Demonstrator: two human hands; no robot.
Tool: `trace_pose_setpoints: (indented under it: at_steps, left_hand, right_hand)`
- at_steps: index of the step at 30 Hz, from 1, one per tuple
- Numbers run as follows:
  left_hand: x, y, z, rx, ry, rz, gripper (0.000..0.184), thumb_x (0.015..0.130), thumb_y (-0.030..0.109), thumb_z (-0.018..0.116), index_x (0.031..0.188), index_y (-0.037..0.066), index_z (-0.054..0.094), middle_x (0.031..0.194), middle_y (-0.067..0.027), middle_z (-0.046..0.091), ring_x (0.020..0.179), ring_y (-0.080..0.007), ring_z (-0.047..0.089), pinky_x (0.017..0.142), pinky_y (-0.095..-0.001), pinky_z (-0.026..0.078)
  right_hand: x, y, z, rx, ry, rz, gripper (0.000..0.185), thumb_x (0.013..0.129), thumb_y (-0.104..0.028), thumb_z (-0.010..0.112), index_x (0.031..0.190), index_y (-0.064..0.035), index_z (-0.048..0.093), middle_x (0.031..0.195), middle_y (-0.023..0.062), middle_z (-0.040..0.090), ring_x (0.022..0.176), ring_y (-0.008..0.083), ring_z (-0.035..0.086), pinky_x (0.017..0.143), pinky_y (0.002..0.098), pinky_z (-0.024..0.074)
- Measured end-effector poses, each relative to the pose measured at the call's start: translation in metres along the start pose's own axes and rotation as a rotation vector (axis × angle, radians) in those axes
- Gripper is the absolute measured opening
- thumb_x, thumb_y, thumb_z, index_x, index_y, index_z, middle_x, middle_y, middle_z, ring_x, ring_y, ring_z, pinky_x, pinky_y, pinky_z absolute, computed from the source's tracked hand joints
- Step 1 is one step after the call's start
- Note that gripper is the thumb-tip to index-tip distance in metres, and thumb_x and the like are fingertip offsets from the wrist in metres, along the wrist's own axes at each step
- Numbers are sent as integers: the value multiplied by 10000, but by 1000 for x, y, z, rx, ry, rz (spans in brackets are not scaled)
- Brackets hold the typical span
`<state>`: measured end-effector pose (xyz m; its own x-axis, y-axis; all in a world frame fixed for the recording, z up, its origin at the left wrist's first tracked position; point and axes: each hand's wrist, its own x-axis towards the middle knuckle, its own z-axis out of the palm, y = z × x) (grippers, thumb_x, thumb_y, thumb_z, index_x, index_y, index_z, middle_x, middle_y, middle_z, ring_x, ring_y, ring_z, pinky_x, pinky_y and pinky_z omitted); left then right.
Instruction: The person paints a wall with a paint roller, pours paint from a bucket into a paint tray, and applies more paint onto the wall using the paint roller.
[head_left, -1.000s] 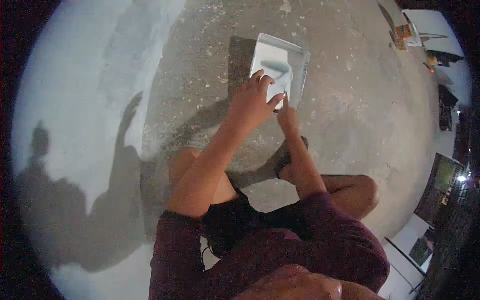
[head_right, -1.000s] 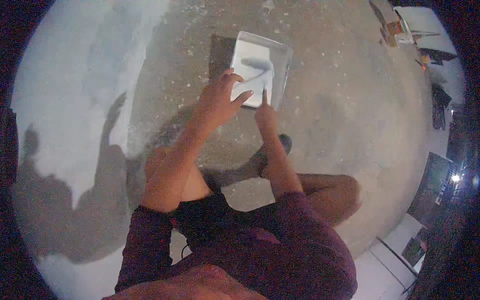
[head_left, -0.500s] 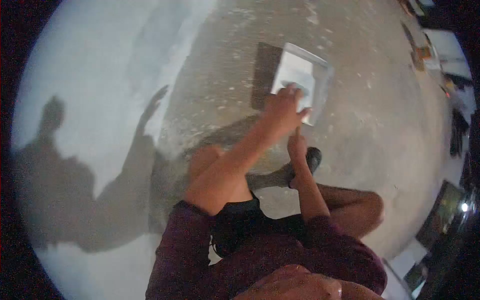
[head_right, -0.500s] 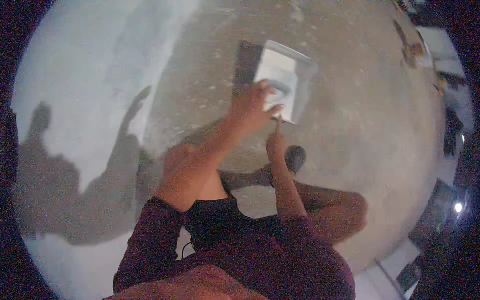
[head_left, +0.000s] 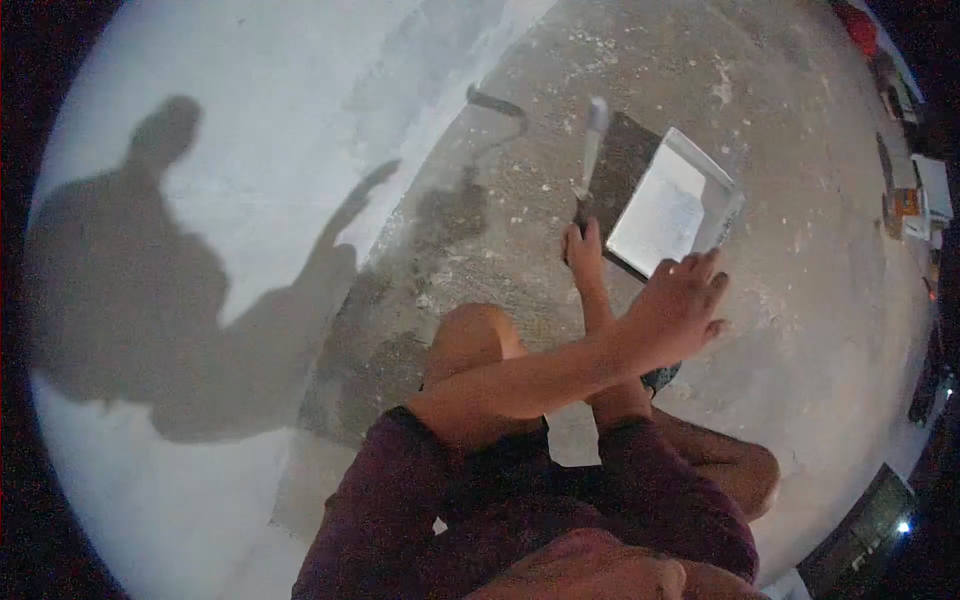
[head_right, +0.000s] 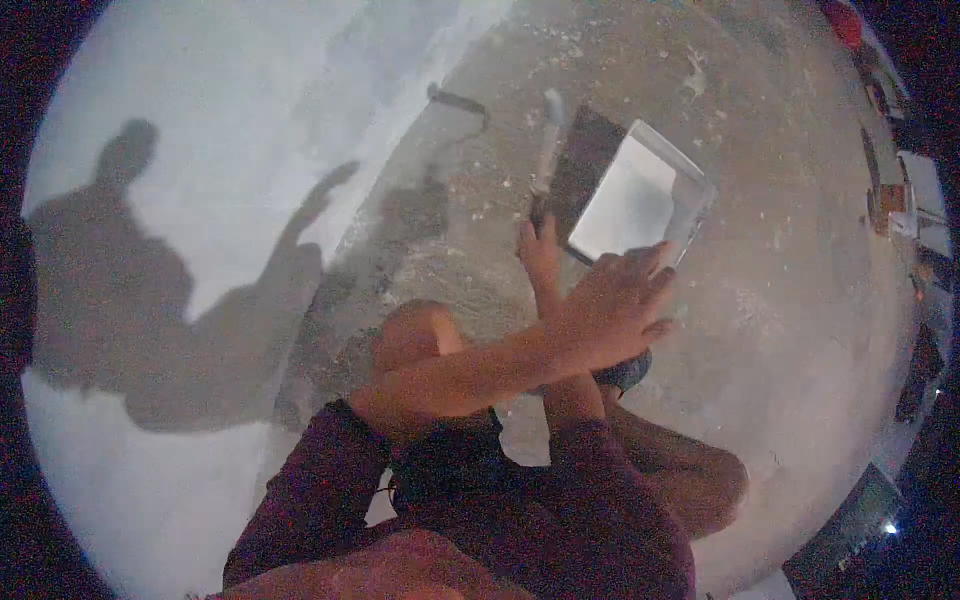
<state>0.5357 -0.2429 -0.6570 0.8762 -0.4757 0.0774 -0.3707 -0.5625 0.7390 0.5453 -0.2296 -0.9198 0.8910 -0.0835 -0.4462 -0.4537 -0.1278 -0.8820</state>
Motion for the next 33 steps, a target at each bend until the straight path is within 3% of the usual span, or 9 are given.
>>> trace_pose_setpoints:
  at_steps: [4, 6, 10, 13, 17, 22, 26, 29, 33]
  left_hand:
    - [-6, 10, -15, -74, -64, -8, 520, 888, 384, 563, 1191, -35, 505, 1356, -268, 387, 1239, -383, 426, 992, -484, 371]
    - [-18, 15, -17, -23, 36, 4, 522, 887, 394, 561, 1179, -35, 504, 1365, -276, 372, 1241, -390, 416, 981, -492, 372]
    - [-34, 14, -32, -1, 59, -19, 511, 883, 389, 565, 1169, -31, 507, 1374, -274, 363, 1235, -398, 418, 974, -499, 372]
    - [-43, 10, -44, -5, 63, -57, 506, 880, 384, 566, 1172, -25, 501, 1387, -270, 350, 1240, -399, 415, 963, -499, 376]
    - [-46, 15, -55, 30, 103, -24, 507, 879, 373, 571, 1179, -26, 485, 1397, -266, 340, 1244, -394, 414, 956, -493, 381]
    - [-44, 21, -52, -9, 80, -1, 503, 877, 362, 579, 1177, -30, 480, 1394, -265, 344, 1232, -394, 426, 954, -488, 385]
    - [-49, 26, -57, -16, 113, -8, 493, 880, 364, 581, 1172, -21, 481, 1395, -260, 350, 1216, -398, 444, 946, -484, 394]
    - [-58, 31, -61, -34, 97, -24, 482, 877, 376, 590, 1168, 5, 488, 1396, -257, 354, 1219, -390, 447, 943, -484, 398]
    - [-65, 35, -74, -48, 112, -58, 479, 871, 379, 611, 1183, 38, 487, 1397, -253, 361, 1229, -380, 444, 952, -486, 395]
  right_hand:
    - [78, -37, 96, 8, -130, 0, 276, 930, -287, 560, 867, -25, 503, 630, 38, 509, 479, 115, 492, 400, 300, 371]
    - [113, -45, 129, -82, -199, -37, 366, 910, -318, 578, 963, 42, 546, 647, 106, 566, 555, 221, 616, 504, 362, 474]
    - [149, -37, 180, -54, -105, -214, 304, 919, -302, 581, 855, -9, 528, 607, 51, 544, 447, 148, 539, 411, 327, 442]
    - [113, -66, 178, -27, -195, -83, 326, 923, -315, 563, 888, 9, 542, 606, 111, 569, 486, 247, 585, 465, 393, 478]
    - [61, 8, 201, -468, -43, -478, 366, 915, -335, 545, 970, 28, 556, 711, 241, 613, 703, 442, 624, 622, 491, 496]
    - [-14, 13, 182, -426, -301, -342, 362, 907, -329, 556, 987, 24, 557, 750, 232, 622, 716, 433, 630, 640, 480, 500]
    - [95, -18, 183, -513, -71, -428, 368, 908, -348, 548, 961, 14, 577, 779, 221, 648, 772, 408, 644, 660, 478, 509]
    - [199, -38, 169, -398, -97, -299, 408, 932, -380, 509, 912, 20, 587, 646, 184, 619, 541, 295, 638, 519, 427, 499]
    - [220, -55, 151, -371, -237, -340, 415, 938, -385, 498, 906, 20, 586, 582, 157, 584, 431, 247, 587, 449, 396, 473]
